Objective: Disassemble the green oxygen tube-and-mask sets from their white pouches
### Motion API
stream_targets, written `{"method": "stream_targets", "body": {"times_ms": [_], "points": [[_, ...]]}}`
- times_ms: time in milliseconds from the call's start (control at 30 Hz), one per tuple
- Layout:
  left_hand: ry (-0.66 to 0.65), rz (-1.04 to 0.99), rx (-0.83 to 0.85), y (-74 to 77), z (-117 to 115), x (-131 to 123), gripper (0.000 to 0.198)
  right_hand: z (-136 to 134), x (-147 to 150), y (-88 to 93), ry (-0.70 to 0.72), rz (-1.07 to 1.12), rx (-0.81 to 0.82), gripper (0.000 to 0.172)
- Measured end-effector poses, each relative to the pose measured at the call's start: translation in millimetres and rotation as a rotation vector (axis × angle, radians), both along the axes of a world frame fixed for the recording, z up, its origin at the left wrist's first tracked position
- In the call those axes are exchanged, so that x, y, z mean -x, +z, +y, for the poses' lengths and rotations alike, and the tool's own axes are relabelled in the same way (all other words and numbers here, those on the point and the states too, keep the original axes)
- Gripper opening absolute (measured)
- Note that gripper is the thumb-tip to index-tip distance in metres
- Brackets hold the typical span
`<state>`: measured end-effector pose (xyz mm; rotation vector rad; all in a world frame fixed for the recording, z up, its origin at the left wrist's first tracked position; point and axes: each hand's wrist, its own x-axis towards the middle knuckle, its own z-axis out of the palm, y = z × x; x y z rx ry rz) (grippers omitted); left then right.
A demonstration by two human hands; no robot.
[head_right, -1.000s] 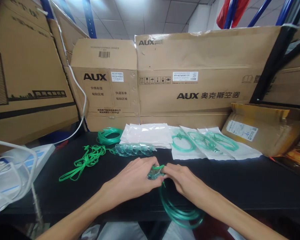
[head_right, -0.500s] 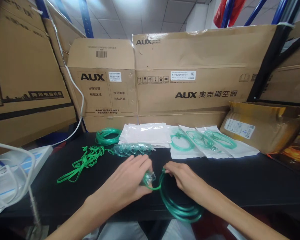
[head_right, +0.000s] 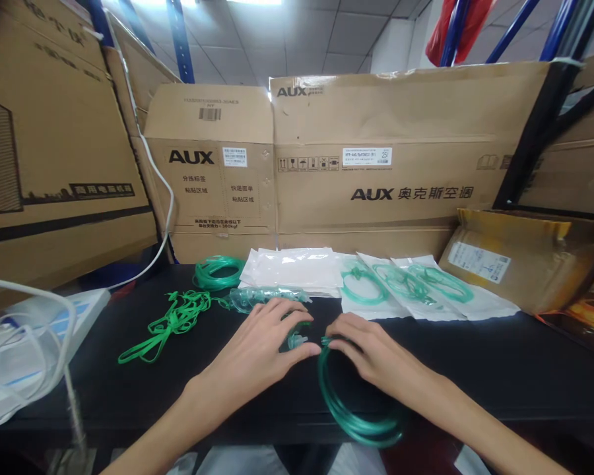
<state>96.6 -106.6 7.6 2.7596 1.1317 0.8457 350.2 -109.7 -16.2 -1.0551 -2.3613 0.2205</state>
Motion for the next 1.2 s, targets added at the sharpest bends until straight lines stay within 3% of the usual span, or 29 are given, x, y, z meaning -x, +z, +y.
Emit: {"method": "stream_targets", "body": {"times_ms": [133,300,467,600,800,1033,1200], "points": [[-0.022,-0.017,-0.051,9.3,-0.8,-9.2,0.025,-4.1,-10.2,12.8,0.007,-0.115,-0.001,0.026],[-0.118,0.128,-0.035,16.1,2.7,-30.6,0.033,-6.3,-21.4,4.8,0.030,-0.150,0.036,0.031],[-0.080,0.278,0.093,10.0,-2.6,-47.0,0.040,-1.5,-25.9,-7.2,0.018,-0.083,0.020,0.030],[-0.064,0.330,0.059,5.3,-8.3,-51.3,0.023,-3.2,-29.4,-7.8,-0.002,-0.033,0.063,0.027],[-0.058,0.253,0.302,9.5,-6.1,-52.4,0.015,-6.0,-31.3,1.0,-0.088,-0.005,0.235,0.017],[-0.078,0.177,0.490,3.6,6.4,-55.5,0.036,-0.3,-26.6,1.8,-0.118,0.035,0.319,0.010],[-0.092,0.150,0.487,0.0,14.1,-65.4,0.051,0.8,-29.7,0.8,-0.156,0.080,0.328,0.023]]}}
